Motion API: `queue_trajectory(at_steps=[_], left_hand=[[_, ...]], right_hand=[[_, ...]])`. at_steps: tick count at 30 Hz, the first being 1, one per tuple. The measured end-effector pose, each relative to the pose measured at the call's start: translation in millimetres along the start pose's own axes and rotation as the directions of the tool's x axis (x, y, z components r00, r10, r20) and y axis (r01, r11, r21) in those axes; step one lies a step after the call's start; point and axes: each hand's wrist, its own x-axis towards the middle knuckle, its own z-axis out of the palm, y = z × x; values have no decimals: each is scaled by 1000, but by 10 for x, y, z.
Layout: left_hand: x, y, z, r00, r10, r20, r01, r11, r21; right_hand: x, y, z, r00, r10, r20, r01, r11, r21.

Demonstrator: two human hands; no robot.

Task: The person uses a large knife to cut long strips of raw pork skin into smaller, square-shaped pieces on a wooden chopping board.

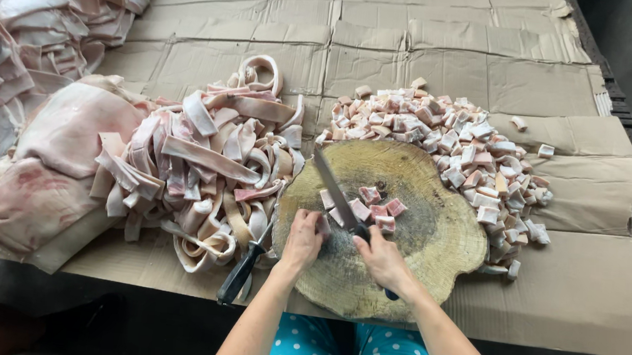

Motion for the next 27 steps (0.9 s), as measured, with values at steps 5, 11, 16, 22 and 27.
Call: queue_trajectory(at_steps=[5,11,16,22,27], left_hand=[[119,107,-109,986,-167,27,164,904,-396],[482,-893,-829,916,-158,-368,153,987,-41],[750,-1425,-819,977,80,-198,-4,934,358],[883,-1358,-582,995,-97,-7,71,679,730],[996,-1479,-888,924,-382,-22,359,845,397]], right_hand=[[-372,-122,-168,993,115,-28,-115,993,7],[-452,8,283,996,-44,80,54,990,-134],[-319,159,398,992,41,117,-22,988,-156],[-429,402,31,985,169,24,-161,967,-197],[-440,620,-72,971,164,-176,-196,964,-178]])
